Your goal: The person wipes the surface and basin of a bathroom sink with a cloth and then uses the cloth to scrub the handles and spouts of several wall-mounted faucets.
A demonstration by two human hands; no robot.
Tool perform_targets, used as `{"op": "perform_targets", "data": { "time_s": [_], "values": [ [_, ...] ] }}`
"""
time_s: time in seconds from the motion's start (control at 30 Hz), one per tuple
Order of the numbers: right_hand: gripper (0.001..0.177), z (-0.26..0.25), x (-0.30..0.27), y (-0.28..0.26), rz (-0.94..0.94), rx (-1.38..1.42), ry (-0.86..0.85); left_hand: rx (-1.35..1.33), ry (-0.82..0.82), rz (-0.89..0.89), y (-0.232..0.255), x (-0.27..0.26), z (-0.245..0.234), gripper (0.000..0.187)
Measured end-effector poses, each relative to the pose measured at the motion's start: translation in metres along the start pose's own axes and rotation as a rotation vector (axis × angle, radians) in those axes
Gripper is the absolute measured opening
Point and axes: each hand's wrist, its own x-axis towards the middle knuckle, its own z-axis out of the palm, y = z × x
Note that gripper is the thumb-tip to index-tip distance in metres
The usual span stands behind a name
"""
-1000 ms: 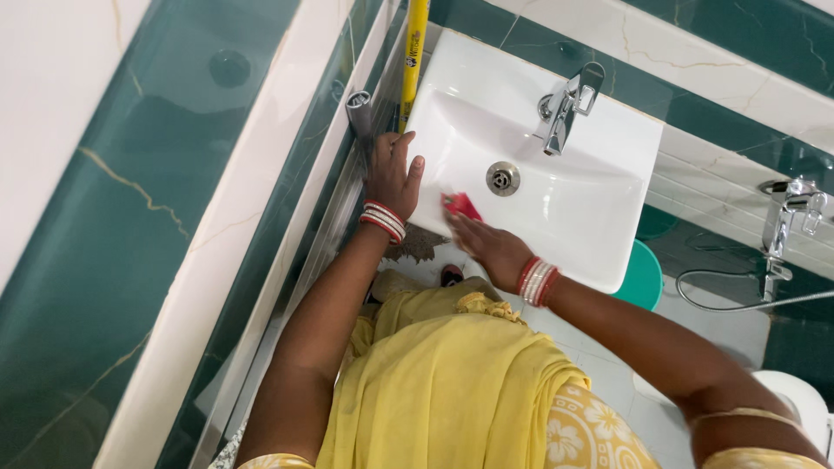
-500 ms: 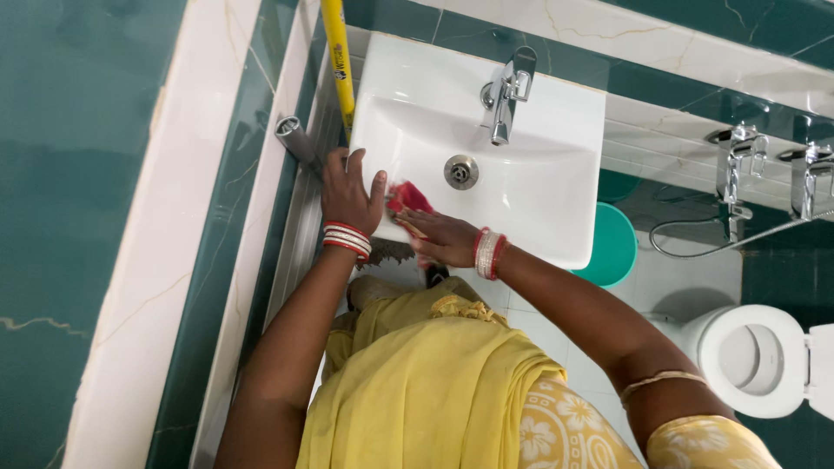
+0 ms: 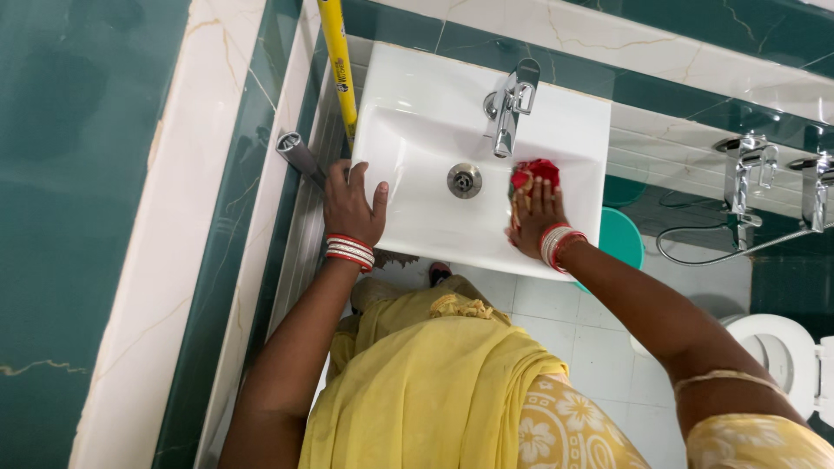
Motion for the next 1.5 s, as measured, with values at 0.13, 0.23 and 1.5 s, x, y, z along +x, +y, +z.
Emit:
{"op": "perform_targets", "data": {
  "time_s": [0.13, 0.23, 1.5],
  "values": [
    [0.094, -0.032, 0.067, -0.079, -0.184, 0.295, 0.068, -0.041, 0.040, 0.000, -0.002, 0.003, 0.001, 0.053],
    [0.091, -0.060, 0.091, -0.134, -0.479, 0.380, 0.155, -0.028, 0.033, 0.006, -0.002, 0.005, -0.001, 0.049],
    [0.097, -0.029, 0.004, 0.070, 0.105, 0.235, 0.596, -0.128, 0.026, -0.097, 0.006, 0.012, -0.011, 0.037]
  ]
}}
